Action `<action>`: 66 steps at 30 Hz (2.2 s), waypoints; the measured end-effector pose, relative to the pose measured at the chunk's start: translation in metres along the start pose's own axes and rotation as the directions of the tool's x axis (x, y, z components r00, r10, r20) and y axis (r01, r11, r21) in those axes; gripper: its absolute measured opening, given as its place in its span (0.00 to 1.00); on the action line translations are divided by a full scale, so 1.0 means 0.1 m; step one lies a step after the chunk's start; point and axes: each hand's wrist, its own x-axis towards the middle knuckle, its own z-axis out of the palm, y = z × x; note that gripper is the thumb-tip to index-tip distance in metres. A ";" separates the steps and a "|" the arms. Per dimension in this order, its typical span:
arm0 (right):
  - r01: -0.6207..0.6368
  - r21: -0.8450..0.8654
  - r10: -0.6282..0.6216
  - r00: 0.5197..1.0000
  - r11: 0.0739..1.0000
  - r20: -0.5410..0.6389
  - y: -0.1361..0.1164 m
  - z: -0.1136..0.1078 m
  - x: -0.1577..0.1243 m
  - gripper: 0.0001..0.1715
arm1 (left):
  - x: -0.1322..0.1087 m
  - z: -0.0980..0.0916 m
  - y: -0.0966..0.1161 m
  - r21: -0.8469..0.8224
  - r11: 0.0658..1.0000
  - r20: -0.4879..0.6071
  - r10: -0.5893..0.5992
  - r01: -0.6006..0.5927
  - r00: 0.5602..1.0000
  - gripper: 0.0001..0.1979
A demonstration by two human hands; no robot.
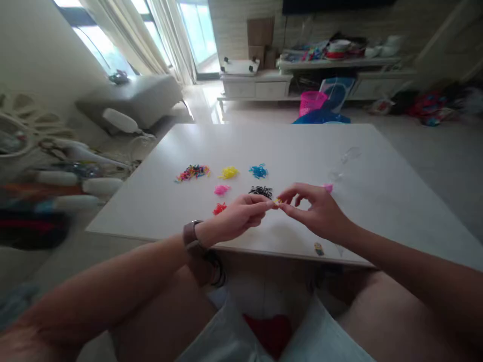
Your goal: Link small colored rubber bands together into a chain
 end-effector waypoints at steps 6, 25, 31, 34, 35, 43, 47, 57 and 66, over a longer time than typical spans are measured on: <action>0.005 -0.010 -0.005 1.000 1.000 -0.008 -0.03 -0.01 0.02 0.07 | 0.01 -0.02 0.01 0.090 0.995 -0.035 0.041 -0.037 0.999 0.17; -0.005 -0.011 0.005 1.000 1.000 -0.023 -0.05 0.00 0.00 0.07 | 0.02 -0.05 0.00 0.704 0.631 -0.056 0.507 -0.326 0.860 0.12; 0.005 -0.058 -0.009 0.998 0.998 -0.063 -0.08 -0.05 0.02 0.07 | 0.03 -0.08 0.16 0.711 0.615 -0.021 0.503 -0.341 0.864 0.11; -0.010 -0.074 0.001 0.993 0.997 -0.119 -0.05 -0.13 0.09 0.07 | 0.07 -0.17 0.23 0.717 0.604 -0.042 0.536 -0.348 0.843 0.10; -0.023 -0.075 0.012 0.990 0.997 -0.144 -0.03 -0.15 0.11 0.07 | 0.09 -0.21 0.25 0.719 0.604 -0.058 0.544 -0.343 0.837 0.10; -0.096 -0.019 0.094 0.991 0.995 -0.100 0.15 -0.04 0.14 0.09 | 0.26 -0.26 0.11 0.702 0.618 -0.012 0.508 -0.355 0.861 0.11; -0.118 0.046 0.124 0.977 0.992 -0.172 0.22 -0.04 0.18 0.11 | 0.39 -0.38 0.14 0.741 0.582 -0.055 0.549 -0.334 0.834 0.12; -0.169 0.168 0.203 0.957 0.971 -0.206 0.43 -0.15 0.17 0.20 | 0.63 -1.88 0.42 0.809 0.562 -0.529 0.567 0.173 0.631 0.13; -0.192 0.228 0.229 0.963 0.954 -0.144 0.40 -0.15 0.14 0.21 | 0.76 -1.89 0.36 0.757 0.615 -0.575 0.466 0.221 0.672 0.11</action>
